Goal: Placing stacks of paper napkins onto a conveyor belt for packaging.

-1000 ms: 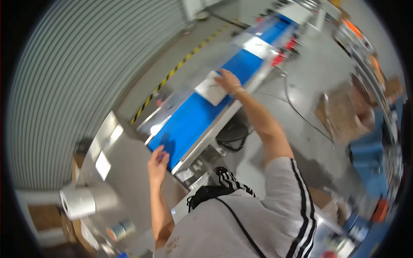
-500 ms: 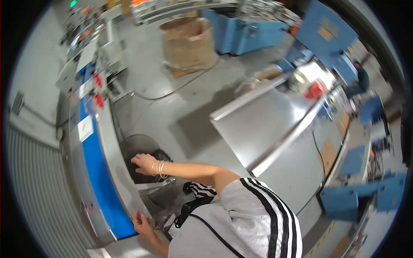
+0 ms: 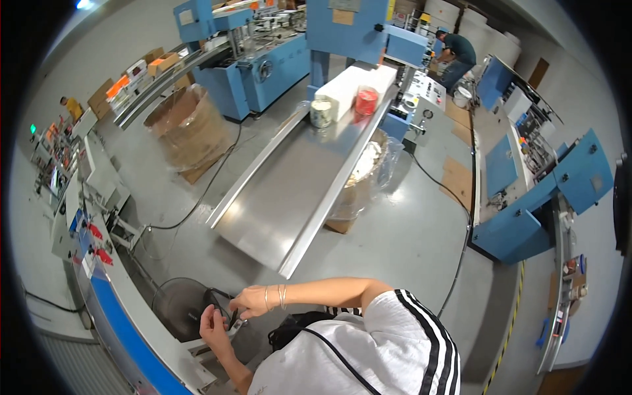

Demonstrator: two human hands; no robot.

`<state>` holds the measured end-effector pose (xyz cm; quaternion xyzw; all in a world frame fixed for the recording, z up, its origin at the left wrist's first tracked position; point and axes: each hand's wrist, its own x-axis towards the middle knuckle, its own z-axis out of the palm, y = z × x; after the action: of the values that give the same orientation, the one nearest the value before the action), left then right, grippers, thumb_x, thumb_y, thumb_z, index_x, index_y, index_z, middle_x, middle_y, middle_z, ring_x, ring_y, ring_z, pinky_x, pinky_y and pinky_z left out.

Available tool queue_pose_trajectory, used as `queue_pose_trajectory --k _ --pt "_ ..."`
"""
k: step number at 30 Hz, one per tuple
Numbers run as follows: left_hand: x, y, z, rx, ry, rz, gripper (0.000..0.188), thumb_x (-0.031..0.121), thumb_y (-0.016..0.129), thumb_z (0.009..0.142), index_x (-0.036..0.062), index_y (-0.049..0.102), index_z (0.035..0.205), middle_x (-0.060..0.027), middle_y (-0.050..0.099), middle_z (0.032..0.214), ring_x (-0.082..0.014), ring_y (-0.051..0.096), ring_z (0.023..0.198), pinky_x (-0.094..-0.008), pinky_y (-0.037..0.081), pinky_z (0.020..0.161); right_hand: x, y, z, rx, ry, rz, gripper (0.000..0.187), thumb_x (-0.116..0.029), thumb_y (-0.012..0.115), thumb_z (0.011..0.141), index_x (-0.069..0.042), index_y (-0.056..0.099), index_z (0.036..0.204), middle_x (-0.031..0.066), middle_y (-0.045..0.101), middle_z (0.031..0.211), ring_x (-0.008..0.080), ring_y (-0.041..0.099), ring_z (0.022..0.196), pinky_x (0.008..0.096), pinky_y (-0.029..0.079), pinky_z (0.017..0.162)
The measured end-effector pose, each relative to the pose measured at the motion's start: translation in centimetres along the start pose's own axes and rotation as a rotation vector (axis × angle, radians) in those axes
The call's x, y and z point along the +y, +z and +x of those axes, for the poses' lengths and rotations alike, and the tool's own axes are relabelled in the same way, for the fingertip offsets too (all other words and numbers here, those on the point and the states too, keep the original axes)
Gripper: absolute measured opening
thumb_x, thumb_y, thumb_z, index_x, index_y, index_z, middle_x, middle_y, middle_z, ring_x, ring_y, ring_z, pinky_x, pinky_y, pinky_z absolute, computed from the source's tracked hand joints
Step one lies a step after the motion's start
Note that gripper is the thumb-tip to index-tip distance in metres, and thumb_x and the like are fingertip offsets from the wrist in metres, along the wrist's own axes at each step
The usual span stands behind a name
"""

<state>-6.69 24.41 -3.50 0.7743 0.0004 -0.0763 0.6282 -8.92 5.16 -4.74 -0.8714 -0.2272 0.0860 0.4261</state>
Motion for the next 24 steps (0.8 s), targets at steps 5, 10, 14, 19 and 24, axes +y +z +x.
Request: queue_pose_trajectory --k 5,10,14,19,24 --pt "3.3 11.1 0.0 -0.126 0.060 -0.104 0.024 0.008 0.058 0.089 -0.0016 0.059 0.111 -0.0007 0.060 0.085 -0.0055 0.054 0.067 -0.0196 0.041 0.055 3.6 -7.0 -10.8 0.168 0.062 0.217 0.032 -0.023 0.062 0.082 -0.004 0.059 0.107 0.0141 0.067 0.091 0.0284 0.065 0.083 0.0366 0.051 0.074" --pt "5.0 24.9 -1.1 -0.278 0.117 -0.196 0.030 0.005 0.056 0.089 0.0003 0.054 0.119 -0.0002 0.056 0.082 -0.0068 0.053 0.067 -0.0198 0.042 0.057 8.4 -13.4 -23.3 0.300 0.261 0.398 0.029 -0.022 0.062 0.085 -0.005 0.060 0.108 0.0100 0.067 0.092 0.0195 0.065 0.083 0.0308 0.051 0.074" --pt "7.1 35.4 -2.7 -0.454 0.092 -0.200 0.035 0.003 0.057 0.088 0.0012 0.051 0.122 -0.0027 0.058 0.086 -0.0062 0.053 0.067 -0.0193 0.043 0.057 13.1 -17.8 -31.5 0.514 0.463 0.417 0.029 -0.023 0.063 0.087 -0.006 0.061 0.110 0.0064 0.067 0.094 0.0136 0.062 0.087 0.0273 0.049 0.079" --pt "8.1 42.7 -1.2 -0.477 0.145 -0.116 0.042 0.004 0.059 0.087 0.0008 0.047 0.128 -0.0033 0.058 0.087 -0.0065 0.055 0.067 -0.0188 0.043 0.057 18.4 -23.2 -36.8 0.693 0.522 0.500 0.022 -0.015 0.063 0.088 -0.004 0.061 0.107 -0.0015 0.063 0.085 0.0056 0.055 0.078 0.0221 0.047 0.073" --pt "10.3 46.1 1.6 -0.479 0.132 0.021 0.055 0.002 0.058 0.086 -0.0011 0.035 0.136 -0.0064 0.057 0.098 -0.0060 0.053 0.071 -0.0205 0.044 0.065 22.4 -28.2 -36.3 0.753 0.503 0.564 0.022 -0.014 0.063 0.088 -0.002 0.062 0.108 -0.0051 0.061 0.081 0.0022 0.052 0.074 0.0187 0.045 0.067"
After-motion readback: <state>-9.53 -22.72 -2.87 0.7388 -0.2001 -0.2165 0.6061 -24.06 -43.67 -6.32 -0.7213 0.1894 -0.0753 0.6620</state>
